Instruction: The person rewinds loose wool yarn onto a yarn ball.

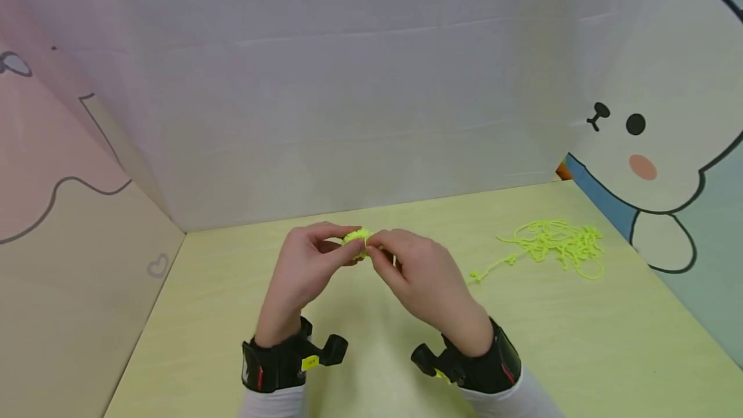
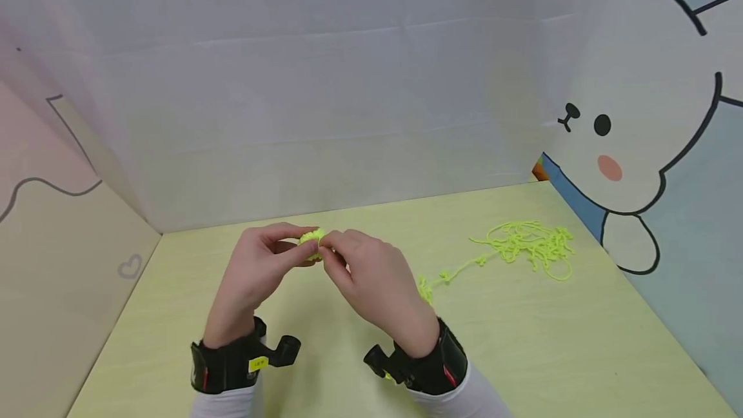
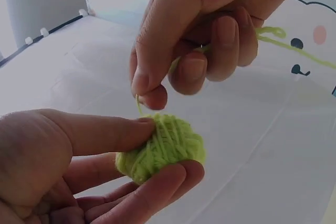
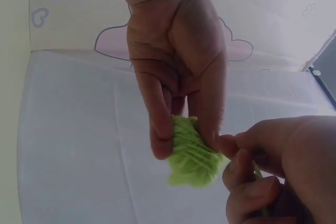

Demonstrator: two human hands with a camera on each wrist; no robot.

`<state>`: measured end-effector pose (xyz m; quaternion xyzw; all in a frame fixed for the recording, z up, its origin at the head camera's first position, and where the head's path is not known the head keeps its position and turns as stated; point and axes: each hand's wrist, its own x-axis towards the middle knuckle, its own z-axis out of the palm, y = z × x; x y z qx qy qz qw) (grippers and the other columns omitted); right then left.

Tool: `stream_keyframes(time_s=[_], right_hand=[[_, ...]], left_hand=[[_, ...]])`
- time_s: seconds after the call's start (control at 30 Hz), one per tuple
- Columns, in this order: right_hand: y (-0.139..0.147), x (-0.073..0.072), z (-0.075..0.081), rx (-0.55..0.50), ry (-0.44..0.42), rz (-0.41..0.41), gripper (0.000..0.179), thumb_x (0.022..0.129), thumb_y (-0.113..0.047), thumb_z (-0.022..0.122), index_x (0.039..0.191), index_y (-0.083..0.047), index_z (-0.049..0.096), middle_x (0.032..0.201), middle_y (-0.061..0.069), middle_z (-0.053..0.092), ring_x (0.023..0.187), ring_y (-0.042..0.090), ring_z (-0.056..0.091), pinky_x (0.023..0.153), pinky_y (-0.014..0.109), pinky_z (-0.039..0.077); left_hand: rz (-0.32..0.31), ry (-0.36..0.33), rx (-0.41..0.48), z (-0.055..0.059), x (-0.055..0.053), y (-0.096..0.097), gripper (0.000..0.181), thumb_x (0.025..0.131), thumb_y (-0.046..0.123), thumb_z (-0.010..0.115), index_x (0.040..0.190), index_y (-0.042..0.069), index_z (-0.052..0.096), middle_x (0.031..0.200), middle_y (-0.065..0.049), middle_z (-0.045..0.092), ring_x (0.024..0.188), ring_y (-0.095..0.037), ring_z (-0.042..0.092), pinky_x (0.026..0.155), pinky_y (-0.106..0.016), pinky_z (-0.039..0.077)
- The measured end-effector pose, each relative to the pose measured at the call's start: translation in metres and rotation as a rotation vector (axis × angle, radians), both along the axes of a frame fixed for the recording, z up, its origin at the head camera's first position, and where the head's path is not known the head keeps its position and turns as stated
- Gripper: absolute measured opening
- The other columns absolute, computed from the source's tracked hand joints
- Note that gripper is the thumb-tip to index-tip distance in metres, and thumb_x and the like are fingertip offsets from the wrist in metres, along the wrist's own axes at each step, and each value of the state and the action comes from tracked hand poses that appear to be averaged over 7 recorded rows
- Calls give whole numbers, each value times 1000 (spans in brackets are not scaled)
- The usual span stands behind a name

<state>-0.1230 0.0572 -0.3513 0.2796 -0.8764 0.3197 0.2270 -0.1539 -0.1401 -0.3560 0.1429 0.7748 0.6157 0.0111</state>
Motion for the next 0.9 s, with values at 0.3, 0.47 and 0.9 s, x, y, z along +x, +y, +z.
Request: stream_keyframes(time_s=[0.3, 0.47, 0.9], right_hand=[[-2, -1, -2, 23, -3, -27, 10, 97, -21, 64, 100, -17, 72, 84, -10, 64, 60, 3, 48, 51, 24, 46], [-1, -2, -1, 13, 0, -27, 9, 96, -20, 63, 96, -18, 72, 76, -12, 56, 60, 3, 45, 48, 24, 42], [-8, -2, -6, 46, -45, -6, 11, 96, -24, 62, 93, -25, 73, 74, -17, 58, 61, -1, 49, 49, 22, 44]], left_hand=[[-185, -10, 85, 1, 0, 5, 25, 97, 4, 63, 121, 2, 68, 118, -15, 67, 91, -23, 70, 82, -36, 59], [-76, 4, 43, -1, -1, 6, 19, 92, 16, 71, 110, 10, 75, 103, -10, 72, 83, -20, 71, 78, -34, 60], [148, 117, 229, -1, -3, 16, 18, 94, 15, 69, 106, 1, 73, 102, -13, 69, 83, -25, 67, 72, -31, 61]])
